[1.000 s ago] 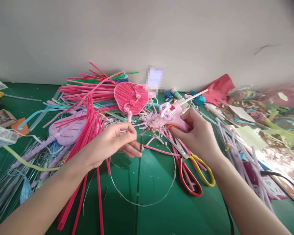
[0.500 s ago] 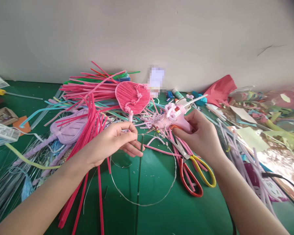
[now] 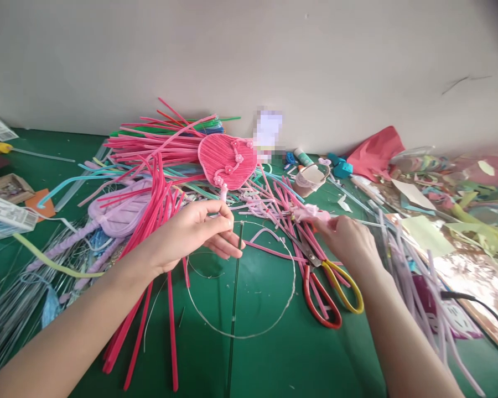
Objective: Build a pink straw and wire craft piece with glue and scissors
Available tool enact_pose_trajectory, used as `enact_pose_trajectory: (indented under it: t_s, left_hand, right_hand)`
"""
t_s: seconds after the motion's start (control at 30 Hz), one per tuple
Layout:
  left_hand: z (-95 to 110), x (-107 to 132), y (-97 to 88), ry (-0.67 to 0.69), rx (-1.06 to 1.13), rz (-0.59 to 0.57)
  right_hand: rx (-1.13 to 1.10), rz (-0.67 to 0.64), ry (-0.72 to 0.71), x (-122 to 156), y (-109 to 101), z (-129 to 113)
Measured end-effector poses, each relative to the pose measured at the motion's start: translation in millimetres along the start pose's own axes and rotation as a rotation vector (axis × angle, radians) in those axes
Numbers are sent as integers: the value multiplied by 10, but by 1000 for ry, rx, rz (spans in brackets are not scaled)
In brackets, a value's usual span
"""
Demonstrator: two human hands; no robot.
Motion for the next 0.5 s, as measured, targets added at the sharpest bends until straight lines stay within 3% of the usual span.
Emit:
enact_pose_trajectory:
  t_s: [0.1,0.2,0.33,0.5]
  left_hand:
    - [0,-9,-1,6,1,-3]
    - [13,-10,-9,11,-12,12]
    - [27,-2,-12,14,-30,28]
    - [35,10,-9,12,-26,31]
  right_hand:
    - [-146,71,12,187,-275,-104]
    - [-608,-63,-116,457,-449,-483]
    - [-918,-234,-226,792,-486,-919]
    - [-1054,-194,-180,908,-453,-990]
Point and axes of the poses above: each hand's wrist, its own x-axis away from the middle knuckle, its own y-axis out of the palm, z = x × y, the point moved 10 cm from there along -x, towards the middle knuckle, and after that the axes turned 15 degrees about x, right-handed, at the moved point
